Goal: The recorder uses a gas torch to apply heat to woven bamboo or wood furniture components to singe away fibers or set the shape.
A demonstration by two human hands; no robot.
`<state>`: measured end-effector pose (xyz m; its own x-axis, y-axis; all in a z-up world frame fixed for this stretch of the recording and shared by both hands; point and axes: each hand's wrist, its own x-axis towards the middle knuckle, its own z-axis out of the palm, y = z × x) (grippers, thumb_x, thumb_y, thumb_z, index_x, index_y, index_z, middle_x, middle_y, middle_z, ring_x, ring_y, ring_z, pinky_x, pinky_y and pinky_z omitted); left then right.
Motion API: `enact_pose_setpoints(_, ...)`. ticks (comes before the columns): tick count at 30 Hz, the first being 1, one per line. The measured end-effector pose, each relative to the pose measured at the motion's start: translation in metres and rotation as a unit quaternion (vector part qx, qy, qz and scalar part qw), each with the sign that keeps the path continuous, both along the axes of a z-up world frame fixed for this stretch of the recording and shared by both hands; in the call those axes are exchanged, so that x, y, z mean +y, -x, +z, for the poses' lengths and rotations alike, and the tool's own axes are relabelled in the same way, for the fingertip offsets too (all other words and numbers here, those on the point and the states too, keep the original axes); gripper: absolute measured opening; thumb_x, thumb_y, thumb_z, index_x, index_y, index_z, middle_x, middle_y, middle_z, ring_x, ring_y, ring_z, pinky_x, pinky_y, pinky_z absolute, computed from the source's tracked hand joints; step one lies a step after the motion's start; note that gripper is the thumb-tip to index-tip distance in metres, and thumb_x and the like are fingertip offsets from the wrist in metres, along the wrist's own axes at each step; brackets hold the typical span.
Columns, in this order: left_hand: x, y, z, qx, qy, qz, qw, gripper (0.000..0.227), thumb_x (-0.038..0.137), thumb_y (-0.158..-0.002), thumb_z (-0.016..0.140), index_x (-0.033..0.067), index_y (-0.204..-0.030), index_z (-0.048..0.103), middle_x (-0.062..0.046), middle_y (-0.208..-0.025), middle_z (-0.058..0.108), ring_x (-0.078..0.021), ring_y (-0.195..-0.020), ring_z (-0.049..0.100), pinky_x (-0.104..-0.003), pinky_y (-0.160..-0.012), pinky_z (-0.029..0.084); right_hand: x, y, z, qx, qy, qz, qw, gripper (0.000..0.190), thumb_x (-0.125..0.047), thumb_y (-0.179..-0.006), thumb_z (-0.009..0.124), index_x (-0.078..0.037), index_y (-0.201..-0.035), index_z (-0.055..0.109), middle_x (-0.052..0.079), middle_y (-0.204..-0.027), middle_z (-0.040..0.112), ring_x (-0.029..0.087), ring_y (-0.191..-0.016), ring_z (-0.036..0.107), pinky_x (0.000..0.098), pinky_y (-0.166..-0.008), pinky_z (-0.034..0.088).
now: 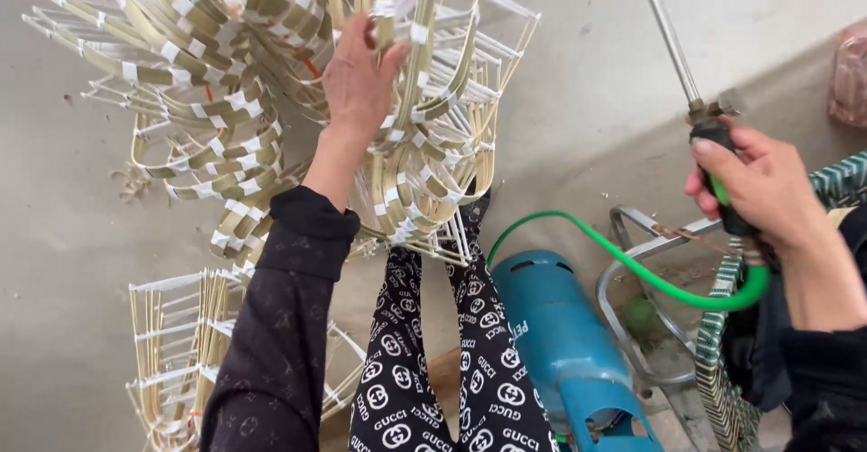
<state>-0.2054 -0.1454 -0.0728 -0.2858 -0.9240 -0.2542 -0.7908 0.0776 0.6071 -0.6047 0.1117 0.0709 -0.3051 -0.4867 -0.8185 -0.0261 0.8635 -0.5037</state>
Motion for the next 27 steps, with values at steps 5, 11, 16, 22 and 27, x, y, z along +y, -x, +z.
enact_pose_setpoints(5, 0.037, -0.036, 0.046, 0.135, -0.039, -0.031, 0.99, 0.046, 0.023, -0.114, 0.06, 0.0033, -0.152, 0.045, -0.012, -0.125, 0.065, -0.0195, -0.1, 0.068, -0.036, -0.088, 0.057, 0.045, 0.02, 0.009, -0.07, -0.101, 0.066, 0.99, 0.022, -0.017, -0.101, 0.059, 0.005, -0.104, 0.064, 0.013, -0.076, 0.068, 0.015, -0.052, 0.052, 0.0302, -0.048, 0.043)
enact_pose_setpoints(11, 0.131, -0.15, 0.08, 0.099, 0.066, 0.155, 0.981, 0.031, 0.007, -0.113, 0.055, -0.0047, -0.141, 0.057, -0.015, -0.127, 0.066, -0.0211, -0.116, 0.067, -0.034, -0.102, 0.057, 0.069, 0.014, 0.019, -0.052, -0.124, 0.039, 0.99, 0.02, -0.015, -0.099, 0.059, 0.001, -0.109, 0.066, 0.012, -0.073, 0.066, 0.015, -0.05, 0.052, 0.0312, -0.045, 0.042)
enact_pose_setpoints(16, 0.223, -0.216, 0.111, -0.047, 0.098, 0.2, 0.974, 0.032, 0.005, -0.11, 0.055, -0.0065, -0.14, 0.057, -0.015, -0.123, 0.064, -0.0207, -0.104, 0.061, -0.035, -0.091, 0.052, 0.054, 0.005, 0.008, -0.06, -0.113, 0.052, 0.99, 0.021, -0.017, -0.099, 0.061, 0.002, -0.105, 0.068, 0.01, -0.073, 0.066, 0.013, -0.053, 0.053, 0.0296, -0.046, 0.043)
enact_pose_setpoints(22, 0.329, -0.26, 0.119, -0.133, 0.002, 0.192, 0.972, 0.031, 0.005, -0.104, 0.055, -0.0017, -0.134, 0.061, -0.014, -0.116, 0.066, -0.021, -0.093, 0.063, -0.033, -0.079, 0.052, 0.023, 0.017, -0.008, -0.059, -0.106, 0.061, 0.991, 0.021, -0.019, -0.097, 0.062, -0.001, -0.106, 0.069, 0.009, -0.075, 0.068, 0.013, -0.054, 0.053, 0.0288, -0.048, 0.042)
enact_pose_setpoints(27, 0.364, -0.236, 0.108, -0.09, -0.103, 0.211, 0.968, 0.032, 0.008, -0.101, 0.056, -0.0002, -0.13, 0.063, -0.013, -0.111, 0.067, -0.0219, -0.093, 0.064, -0.033, -0.079, 0.053, -0.06, 0.015, -0.079, -0.037, 0.01, -0.001, 0.999, 0.022, -0.024, -0.104, 0.063, -0.005, -0.115, 0.064, 0.007, -0.079, 0.065, 0.01, -0.057, 0.055, 0.0281, -0.049, 0.045)
